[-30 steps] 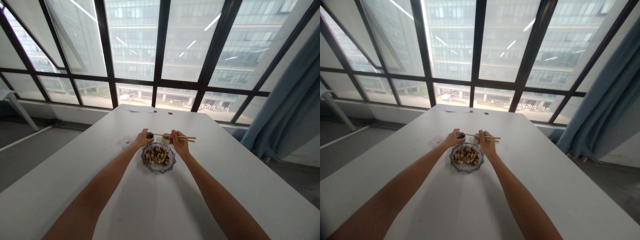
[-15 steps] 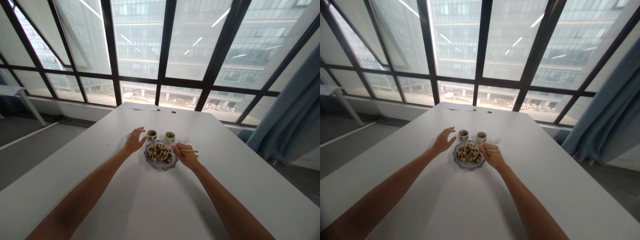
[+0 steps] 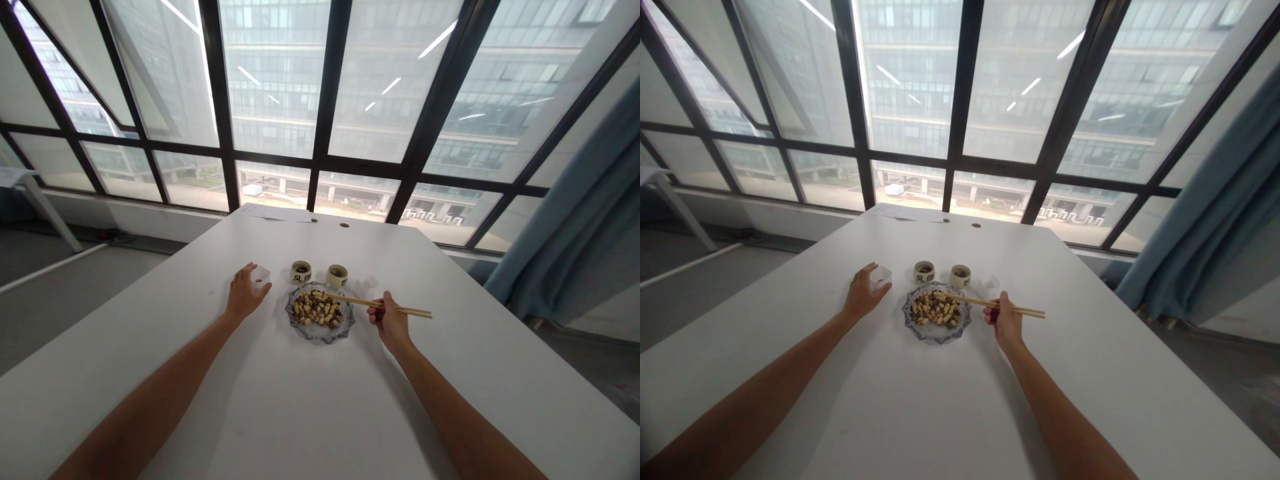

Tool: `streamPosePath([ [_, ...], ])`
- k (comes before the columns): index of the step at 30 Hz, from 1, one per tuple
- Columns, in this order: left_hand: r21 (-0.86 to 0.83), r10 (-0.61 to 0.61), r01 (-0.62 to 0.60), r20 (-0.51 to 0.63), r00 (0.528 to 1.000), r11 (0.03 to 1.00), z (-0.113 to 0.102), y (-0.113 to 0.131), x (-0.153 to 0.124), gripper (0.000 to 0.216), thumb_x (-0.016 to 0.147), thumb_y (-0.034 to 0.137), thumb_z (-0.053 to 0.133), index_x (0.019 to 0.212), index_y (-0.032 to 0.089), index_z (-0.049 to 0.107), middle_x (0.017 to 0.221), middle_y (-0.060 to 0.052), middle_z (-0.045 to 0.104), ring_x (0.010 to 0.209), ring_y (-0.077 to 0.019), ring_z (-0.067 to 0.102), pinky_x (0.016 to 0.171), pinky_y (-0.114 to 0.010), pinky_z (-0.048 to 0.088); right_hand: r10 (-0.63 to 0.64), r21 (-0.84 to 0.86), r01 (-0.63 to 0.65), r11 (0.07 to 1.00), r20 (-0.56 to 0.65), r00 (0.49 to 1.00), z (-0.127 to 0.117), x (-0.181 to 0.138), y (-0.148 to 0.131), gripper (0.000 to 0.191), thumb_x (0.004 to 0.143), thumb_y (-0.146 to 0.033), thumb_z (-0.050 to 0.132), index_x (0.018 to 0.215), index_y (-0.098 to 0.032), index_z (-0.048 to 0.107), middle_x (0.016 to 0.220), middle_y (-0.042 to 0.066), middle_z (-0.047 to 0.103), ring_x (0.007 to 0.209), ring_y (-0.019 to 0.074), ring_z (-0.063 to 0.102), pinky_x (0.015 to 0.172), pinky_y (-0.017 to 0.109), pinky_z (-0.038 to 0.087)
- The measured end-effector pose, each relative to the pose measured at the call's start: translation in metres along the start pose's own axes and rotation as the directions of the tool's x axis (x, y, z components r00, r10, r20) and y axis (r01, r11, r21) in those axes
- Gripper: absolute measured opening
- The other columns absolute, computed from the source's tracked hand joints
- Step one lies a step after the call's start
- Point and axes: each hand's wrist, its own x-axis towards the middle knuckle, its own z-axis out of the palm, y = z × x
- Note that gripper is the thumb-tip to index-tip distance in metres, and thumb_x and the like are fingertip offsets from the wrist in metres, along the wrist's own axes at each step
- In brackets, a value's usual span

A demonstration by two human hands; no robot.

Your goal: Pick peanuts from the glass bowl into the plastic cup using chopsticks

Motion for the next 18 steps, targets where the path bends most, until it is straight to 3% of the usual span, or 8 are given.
streamPosePath([
  [7, -0.076, -0.111, 0.113, 0.038, 0.993, 0.991, 0.007, -0.009, -0.001, 0.065, 0.077, 0.039, 0.067, 0.131, 0.015, 0.040, 0.132, -0.018, 0.053, 0.128, -0.0316, 0.049, 0.109, -0.048, 0.040, -0.049, -0.053, 0.054, 0.997, 0.086, 0.995, -0.009, 0.004, 0.006, 0.051, 0.074, -0.071, 0.062, 0.068, -0.021, 0.055, 0.047, 0.002, 0.061, 0.033, 0.0142, 0.054, 0.031, 0.026, 0.045],
  [12, -0.111, -0.183, 0.192, 0.079, 0.980, 0.975, 0.008, -0.011, -0.003, 0.067, 0.078, 0.039, 0.065, 0.134, 0.013, 0.038, 0.137, -0.020, 0.050, 0.127, -0.0306, 0.051, 0.107, -0.046, 0.041, -0.037, -0.046, 0.040, 0.998, 0.069, 0.997, -0.003, -0.004, 0.000, 0.053, 0.071, -0.072, 0.064, 0.066, -0.020, 0.057, 0.047, 0.002, 0.061, 0.034, 0.0134, 0.053, 0.031, 0.025, 0.043],
  [15, -0.116, -0.209, 0.221, 0.105, 0.972, 0.968, 0.007, -0.010, -0.003, 0.068, 0.078, 0.038, 0.065, 0.136, 0.015, 0.036, 0.138, -0.019, 0.051, 0.125, -0.0298, 0.053, 0.106, -0.046, 0.043, -0.189, -0.154, 0.201, 0.967, 0.092, 0.978, -0.003, -0.012, -0.009, 0.052, 0.079, -0.069, 0.059, 0.067, -0.018, 0.060, 0.049, 0.003, 0.063, 0.035, 0.0133, 0.054, 0.033, 0.025, 0.043],
  [18, -0.112, -0.225, 0.238, 0.118, 0.967, 0.965, 0.005, -0.008, -0.003, 0.069, 0.078, 0.038, 0.065, 0.136, 0.016, 0.037, 0.137, -0.018, 0.052, 0.124, -0.0301, 0.054, 0.105, -0.046, 0.044, -0.427, -0.352, 0.467, 0.811, 0.190, 0.884, -0.010, -0.016, -0.022, 0.049, 0.086, -0.063, 0.056, 0.071, -0.017, 0.065, 0.056, 0.004, 0.067, 0.042, 0.0140, 0.060, 0.041, 0.026, 0.049],
])
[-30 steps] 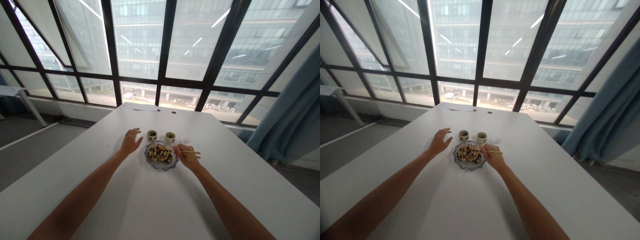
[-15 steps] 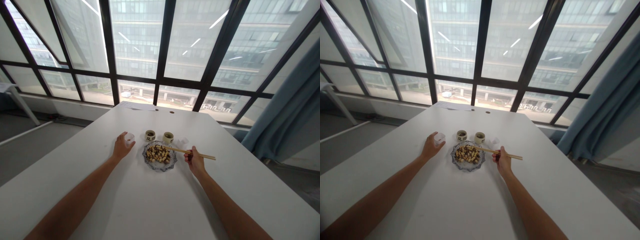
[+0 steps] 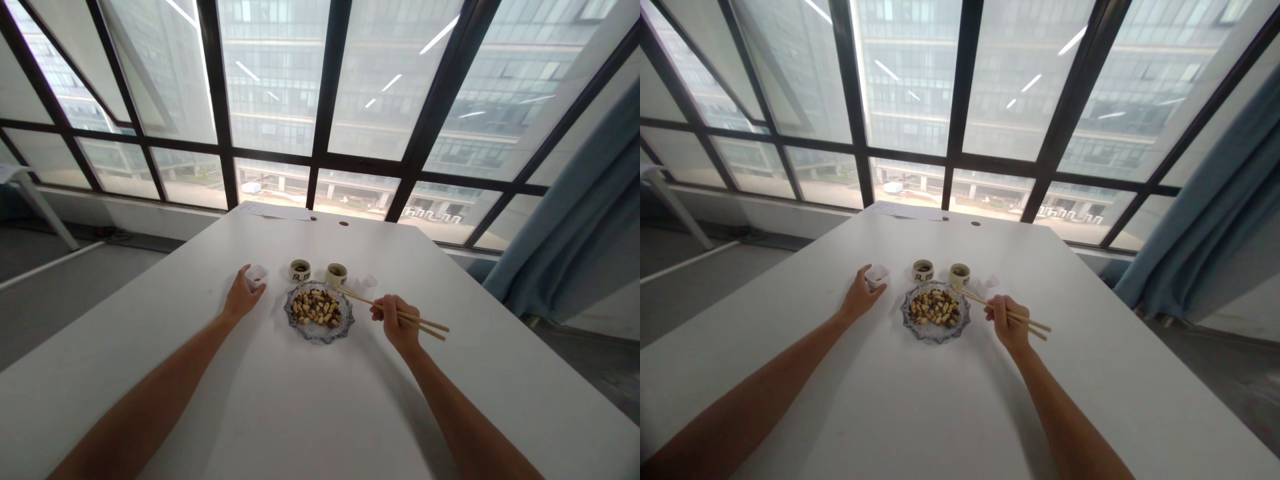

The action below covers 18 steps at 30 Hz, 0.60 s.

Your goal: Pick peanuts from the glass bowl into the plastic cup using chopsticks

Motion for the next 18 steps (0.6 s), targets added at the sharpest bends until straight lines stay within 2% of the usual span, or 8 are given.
streamPosePath([
  [3, 0.006, -0.003, 0.003, 0.003, 1.000, 1.000, -0.001, 0.000, 0.000, 0.068, 0.078, 0.039, 0.065, 0.136, 0.015, 0.037, 0.136, -0.019, 0.053, 0.124, -0.0306, 0.055, 0.104, -0.046, 0.044, -0.136, -0.157, 0.118, 0.980, -0.106, 0.985, -0.015, 0.008, -0.004, 0.049, 0.090, -0.060, 0.050, 0.075, -0.017, 0.065, 0.059, 0.005, 0.068, 0.047, 0.0148, 0.063, 0.046, 0.026, 0.052],
  [5, 0.007, 0.002, -0.002, 0.002, 1.000, 1.000, -0.001, -0.001, 0.000, 0.068, 0.078, 0.039, 0.065, 0.136, 0.016, 0.037, 0.136, -0.018, 0.053, 0.124, -0.0305, 0.055, 0.104, -0.046, 0.044, -0.158, -0.200, 0.119, 0.973, -0.193, 0.968, -0.024, 0.015, -0.001, 0.049, 0.092, -0.059, 0.047, 0.076, -0.016, 0.065, 0.059, 0.005, 0.067, 0.046, 0.0146, 0.063, 0.046, 0.026, 0.052],
  [8, 0.012, 0.000, 0.000, 0.002, 1.000, 1.000, -0.001, -0.002, 0.001, 0.069, 0.077, 0.040, 0.065, 0.136, 0.017, 0.037, 0.136, -0.018, 0.053, 0.123, -0.0305, 0.055, 0.104, -0.046, 0.044, -0.170, -0.233, 0.109, 0.966, -0.260, 0.951, -0.034, 0.024, 0.006, 0.049, 0.093, -0.058, 0.046, 0.075, -0.016, 0.064, 0.058, 0.004, 0.066, 0.045, 0.0137, 0.061, 0.046, 0.025, 0.051],
  [14, 0.027, -0.007, 0.006, 0.006, 1.000, 1.000, -0.002, -0.004, 0.002, 0.072, 0.076, 0.043, 0.065, 0.137, 0.016, 0.038, 0.128, -0.017, 0.058, 0.116, -0.0306, 0.059, 0.099, -0.047, 0.048, -0.151, -0.277, 0.086, 0.957, -0.219, 0.964, -0.038, 0.031, 0.019, 0.047, 0.091, -0.058, 0.051, 0.077, -0.016, 0.064, 0.061, 0.004, 0.067, 0.048, 0.0140, 0.062, 0.047, 0.026, 0.051],
  [18, 0.034, -0.004, 0.004, 0.004, 1.000, 0.999, -0.003, -0.004, 0.002, 0.071, 0.077, 0.042, 0.065, 0.137, 0.016, 0.038, 0.131, -0.018, 0.056, 0.117, -0.0304, 0.058, 0.100, -0.047, 0.047, -0.120, -0.207, 0.068, 0.976, -0.253, 0.960, -0.035, 0.033, 0.011, 0.049, 0.089, -0.062, 0.051, 0.077, -0.016, 0.064, 0.061, 0.004, 0.067, 0.047, 0.0133, 0.061, 0.046, 0.025, 0.050],
])
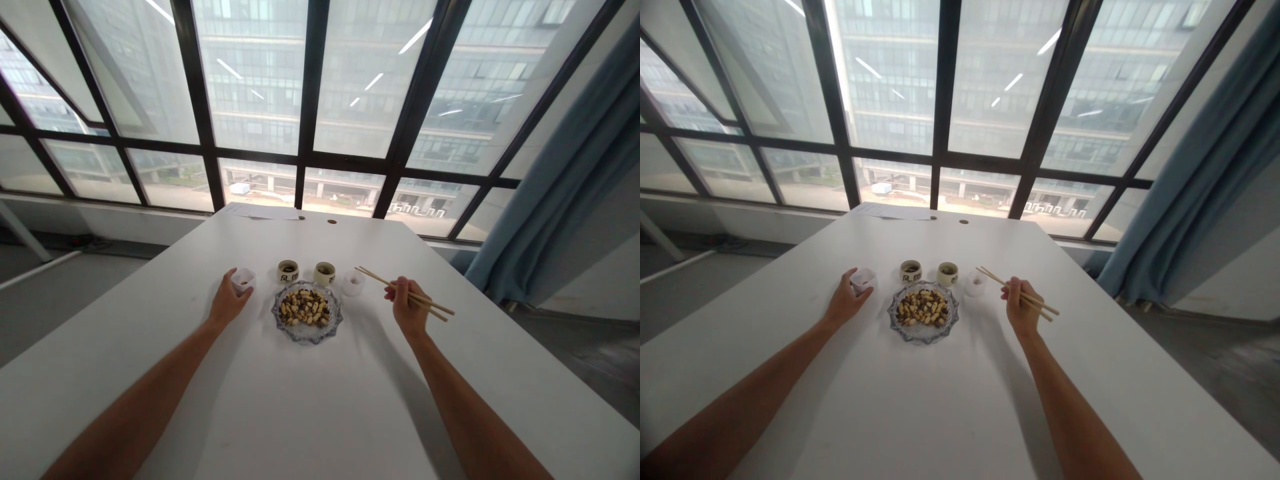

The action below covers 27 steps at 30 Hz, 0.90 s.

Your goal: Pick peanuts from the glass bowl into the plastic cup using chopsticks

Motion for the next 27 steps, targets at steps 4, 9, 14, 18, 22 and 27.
streamPosePath([
  [4, -0.004, 0.008, -0.008, 0.001, 1.000, 1.000, 0.000, 0.001, -0.001, 0.070, 0.077, 0.041, 0.065, 0.136, 0.016, 0.038, 0.132, -0.018, 0.056, 0.118, -0.0300, 0.058, 0.101, -0.046, 0.047, 0.085, 0.099, -0.098, 0.990, 0.124, 0.989, 0.003, -0.002, -0.028, 0.057, 0.086, -0.068, 0.050, 0.066, -0.016, 0.063, 0.050, 0.003, 0.062, 0.037, 0.0115, 0.054, 0.036, 0.022, 0.042],
  [9, -0.017, 0.014, -0.014, -0.002, 1.000, 1.000, 0.000, 0.003, -0.001, 0.069, 0.077, 0.040, 0.065, 0.136, 0.016, 0.038, 0.134, -0.018, 0.055, 0.122, -0.0301, 0.056, 0.104, -0.045, 0.044, 0.163, 0.069, -0.240, 0.968, 0.550, 0.819, 0.015, -0.018, -0.060, 0.061, 0.081, -0.072, 0.053, 0.055, -0.017, 0.060, 0.039, 0.001, 0.055, 0.028, 0.0099, 0.045, 0.028, 0.020, 0.032],
  [14, -0.016, -0.001, 0.001, 0.000, 1.000, 1.000, 0.000, 0.004, -0.002, 0.069, 0.077, 0.040, 0.065, 0.136, 0.017, 0.038, 0.134, -0.017, 0.055, 0.121, -0.0301, 0.057, 0.103, -0.046, 0.045, 0.110, 0.041, -0.193, 0.980, 0.697, 0.709, 0.035, -0.038, -0.058, 0.049, 0.081, -0.062, 0.062, 0.060, -0.018, 0.062, 0.048, 0.001, 0.062, 0.037, 0.0119, 0.055, 0.034, 0.021, 0.040],
  [18, -0.018, -0.001, 0.001, 0.008, 1.000, 1.000, 0.000, 0.005, -0.002, 0.069, 0.077, 0.039, 0.065, 0.137, 0.017, 0.038, 0.135, -0.017, 0.055, 0.120, -0.0299, 0.057, 0.102, -0.046, 0.046, 0.057, 0.052, -0.111, 0.992, 0.604, 0.795, 0.045, -0.043, -0.043, 0.043, 0.084, -0.057, 0.062, 0.064, -0.019, 0.066, 0.055, 0.003, 0.067, 0.045, 0.0146, 0.060, 0.043, 0.024, 0.047],
  [22, -0.014, 0.013, -0.013, -0.001, 1.000, 1.000, 0.000, 0.006, -0.003, 0.067, 0.077, 0.038, 0.065, 0.136, 0.017, 0.039, 0.135, -0.018, 0.054, 0.122, -0.0308, 0.056, 0.104, -0.046, 0.045, 0.065, 0.124, -0.142, 0.982, 0.482, 0.873, 0.046, -0.042, -0.041, 0.046, 0.084, -0.062, 0.059, 0.073, -0.018, 0.067, 0.060, 0.004, 0.069, 0.048, 0.0154, 0.062, 0.044, 0.025, 0.050],
  [27, -0.020, 0.015, -0.015, 0.009, 1.000, 1.000, -0.001, 0.007, -0.003, 0.067, 0.078, 0.038, 0.065, 0.135, 0.017, 0.038, 0.137, -0.017, 0.054, 0.125, -0.0299, 0.054, 0.106, -0.045, 0.043, 0.117, 0.149, -0.232, 0.961, 0.540, 0.833, 0.037, -0.037, -0.055, 0.059, 0.083, -0.071, 0.051, 0.064, -0.017, 0.064, 0.047, 0.003, 0.061, 0.034, 0.0124, 0.053, 0.032, 0.022, 0.041],
])
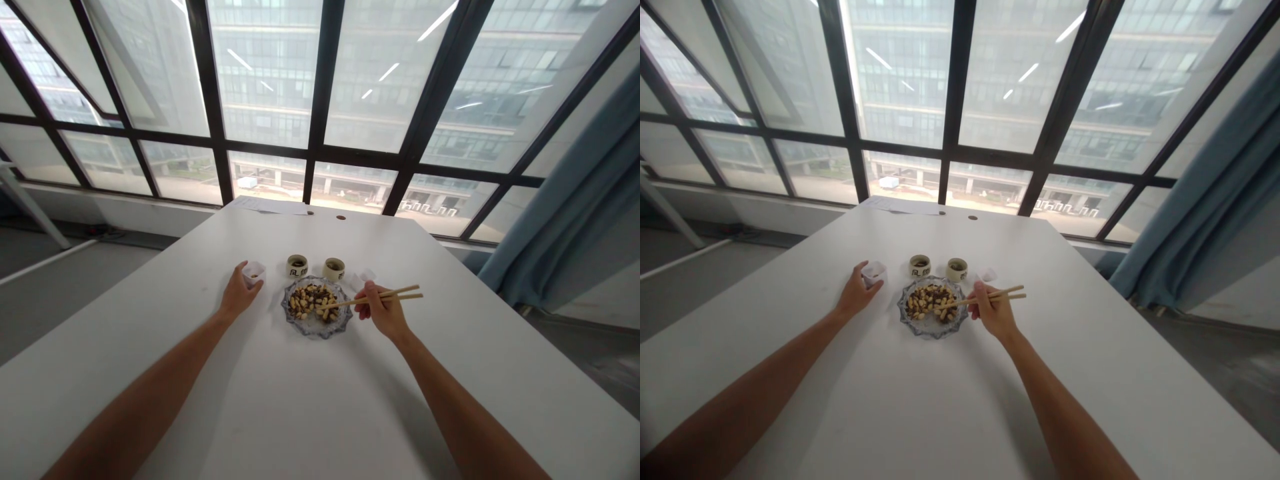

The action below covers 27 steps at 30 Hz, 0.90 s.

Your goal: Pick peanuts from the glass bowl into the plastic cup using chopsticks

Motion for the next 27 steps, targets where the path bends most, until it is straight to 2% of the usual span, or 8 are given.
streamPosePath([
  [2, -0.002, -0.004, 0.004, 0.002, 1.000, 1.000, 0.000, 0.000, 0.000, 0.068, 0.077, 0.039, 0.065, 0.135, 0.017, 0.038, 0.136, -0.017, 0.054, 0.125, -0.0300, 0.054, 0.106, -0.045, 0.043, -0.008, -0.067, 0.016, 0.998, 0.121, 0.993, -0.005, -0.001, -0.008, 0.059, 0.085, -0.069, 0.050, 0.063, -0.017, 0.065, 0.046, 0.003, 0.060, 0.033, 0.0116, 0.052, 0.031, 0.021, 0.039],
  [6, -0.005, -0.007, 0.007, 0.003, 1.000, 1.000, 0.000, 0.000, 0.000, 0.068, 0.077, 0.038, 0.065, 0.136, 0.016, 0.039, 0.137, -0.018, 0.053, 0.125, -0.0307, 0.054, 0.106, -0.045, 0.042, -0.071, -0.229, 0.150, 0.962, 0.321, 0.944, -0.014, -0.003, -0.023, 0.054, 0.091, -0.060, 0.048, 0.064, -0.017, 0.065, 0.049, 0.003, 0.061, 0.037, 0.0112, 0.054, 0.034, 0.020, 0.039],
  [10, -0.006, -0.003, 0.003, 0.005, 1.000, 1.000, 0.001, 0.000, 0.001, 0.068, 0.077, 0.037, 0.066, 0.136, 0.015, 0.039, 0.138, -0.018, 0.053, 0.127, -0.0304, 0.053, 0.107, -0.045, 0.042, -0.094, -0.322, 0.245, 0.914, 0.419, 0.903, -0.016, -0.003, -0.030, 0.050, 0.095, -0.053, 0.046, 0.063, -0.018, 0.062, 0.052, 0.003, 0.063, 0.040, 0.0108, 0.056, 0.038, 0.020, 0.042],
  [13, -0.003, -0.007, 0.007, 0.005, 1.000, 1.000, 0.001, 0.000, 0.001, 0.068, 0.077, 0.037, 0.066, 0.136, 0.016, 0.039, 0.138, -0.017, 0.053, 0.126, -0.0301, 0.053, 0.107, -0.045, 0.043, -0.081, -0.325, 0.235, 0.916, 0.423, 0.902, -0.014, -0.004, -0.032, 0.051, 0.095, -0.053, 0.044, 0.064, -0.018, 0.063, 0.052, 0.002, 0.062, 0.039, 0.0111, 0.057, 0.038, 0.020, 0.042],
  [16, -0.006, -0.008, 0.008, 0.002, 1.000, 1.000, 0.000, 0.001, 0.001, 0.068, 0.077, 0.037, 0.066, 0.136, 0.016, 0.039, 0.139, -0.018, 0.053, 0.126, -0.0308, 0.053, 0.106, -0.046, 0.043, -0.061, -0.269, 0.159, 0.950, 0.339, 0.939, -0.014, -0.004, -0.028, 0.052, 0.093, -0.058, 0.046, 0.066, -0.018, 0.064, 0.051, 0.002, 0.062, 0.038, 0.0114, 0.057, 0.036, 0.020, 0.041],
  [20, -0.012, 0.000, 0.000, -0.005, 1.000, 1.000, 0.000, 0.002, 0.000, 0.067, 0.077, 0.036, 0.066, 0.136, 0.017, 0.039, 0.138, -0.017, 0.053, 0.126, -0.0306, 0.053, 0.106, -0.047, 0.043, -0.007, -0.102, 0.011, 0.995, 0.043, 0.999, -0.014, 0.003, -0.013, 0.054, 0.084, -0.066, 0.056, 0.067, -0.016, 0.065, 0.048, 0.003, 0.062, 0.034, 0.0117, 0.054, 0.032, 0.021, 0.039],
  [23, -0.010, 0.007, -0.007, -0.004, 1.000, 1.000, 0.000, 0.002, 0.000, 0.067, 0.077, 0.036, 0.066, 0.136, 0.017, 0.039, 0.138, -0.018, 0.053, 0.126, -0.0306, 0.054, 0.105, -0.047, 0.044, 0.062, 0.044, -0.056, 0.997, -0.157, 0.986, -0.014, 0.009, 0.001, 0.059, 0.079, -0.073, 0.057, 0.067, -0.015, 0.063, 0.046, 0.003, 0.061, 0.032, 0.0119, 0.053, 0.031, 0.021, 0.039],
  [27, -0.006, 0.010, -0.010, 0.000, 1.000, 1.000, -0.001, 0.002, -0.001, 0.067, 0.077, 0.037, 0.066, 0.135, 0.017, 0.040, 0.136, -0.018, 0.055, 0.123, -0.0309, 0.056, 0.104, -0.047, 0.045, 0.148, 0.195, -0.099, 0.976, -0.254, 0.956, -0.013, 0.013, 0.020, 0.062, 0.074, -0.077, 0.058, 0.067, -0.015, 0.062, 0.047, 0.004, 0.062, 0.032, 0.0118, 0.052, 0.030, 0.022, 0.038],
])
